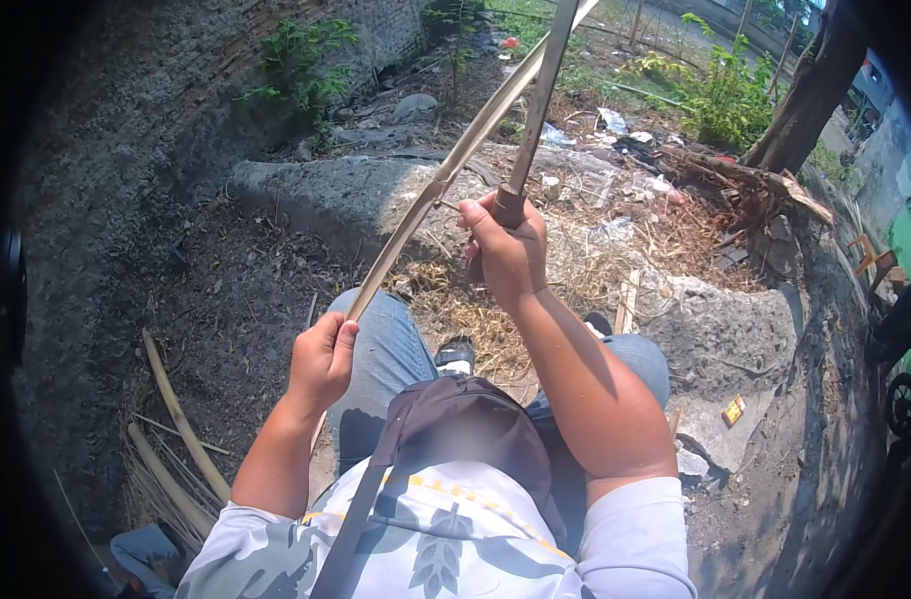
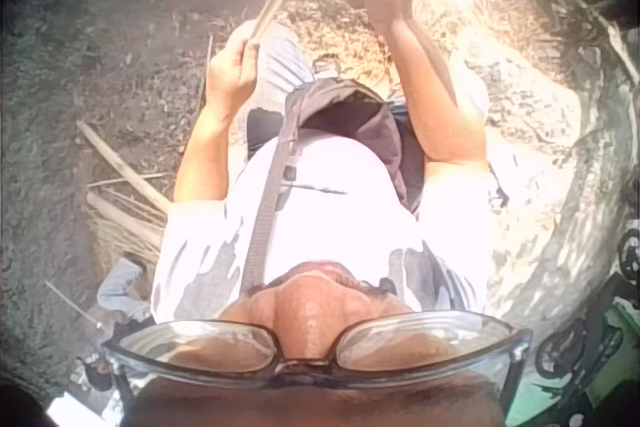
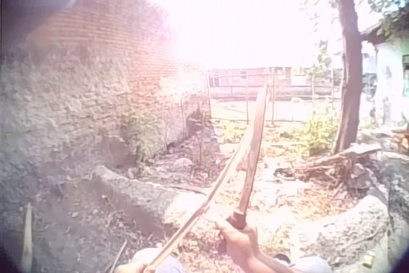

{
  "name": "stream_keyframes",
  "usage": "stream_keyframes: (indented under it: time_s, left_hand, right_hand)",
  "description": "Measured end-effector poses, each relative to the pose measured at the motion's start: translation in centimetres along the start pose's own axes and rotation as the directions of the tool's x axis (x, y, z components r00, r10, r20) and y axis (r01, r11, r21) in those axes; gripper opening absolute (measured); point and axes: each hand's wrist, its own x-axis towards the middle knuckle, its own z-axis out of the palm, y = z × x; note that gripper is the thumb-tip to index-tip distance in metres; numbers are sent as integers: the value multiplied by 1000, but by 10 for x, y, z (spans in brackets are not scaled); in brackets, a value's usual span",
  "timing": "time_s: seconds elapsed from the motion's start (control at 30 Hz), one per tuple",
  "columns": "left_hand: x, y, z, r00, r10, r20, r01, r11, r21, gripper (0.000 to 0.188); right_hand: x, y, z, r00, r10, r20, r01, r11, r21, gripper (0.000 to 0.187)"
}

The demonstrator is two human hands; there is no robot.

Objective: The person shaves a long strip of bamboo using a machete, repeatedly drawing the blade along the length of the wood to remove layers.

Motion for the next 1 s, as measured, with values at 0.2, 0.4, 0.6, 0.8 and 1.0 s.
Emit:
stream_keyframes:
  time_s: [0.2, 0.4, 0.6, 0.8, 1.0]
  left_hand:
    - [3, 0, 0, 973, -107, 202, 167, 936, -309, 26]
    - [4, -11, 2, 905, -168, 390, 395, 671, -627, 31]
    - [9, -14, -2, 847, -213, 487, 513, 565, -646, 32]
    - [17, -12, -12, 754, -175, 633, 646, 370, -668, 29]
    - [17, -13, -4, 668, -110, 736, 743, 155, -651, 28]
  right_hand:
    - [4, -2, -4, 996, 81, -45, -75, 990, 123, 17]
    - [11, -10, -13, 968, 249, -20, -240, 951, 196, 17]
    - [9, -9, -9, 958, 284, 39, -286, 936, 205, 18]
    - [6, -14, -9, 967, 244, 73, -255, 908, 331, 24]
    - [8, -9, -16, 977, 169, 134, -210, 886, 414, 26]
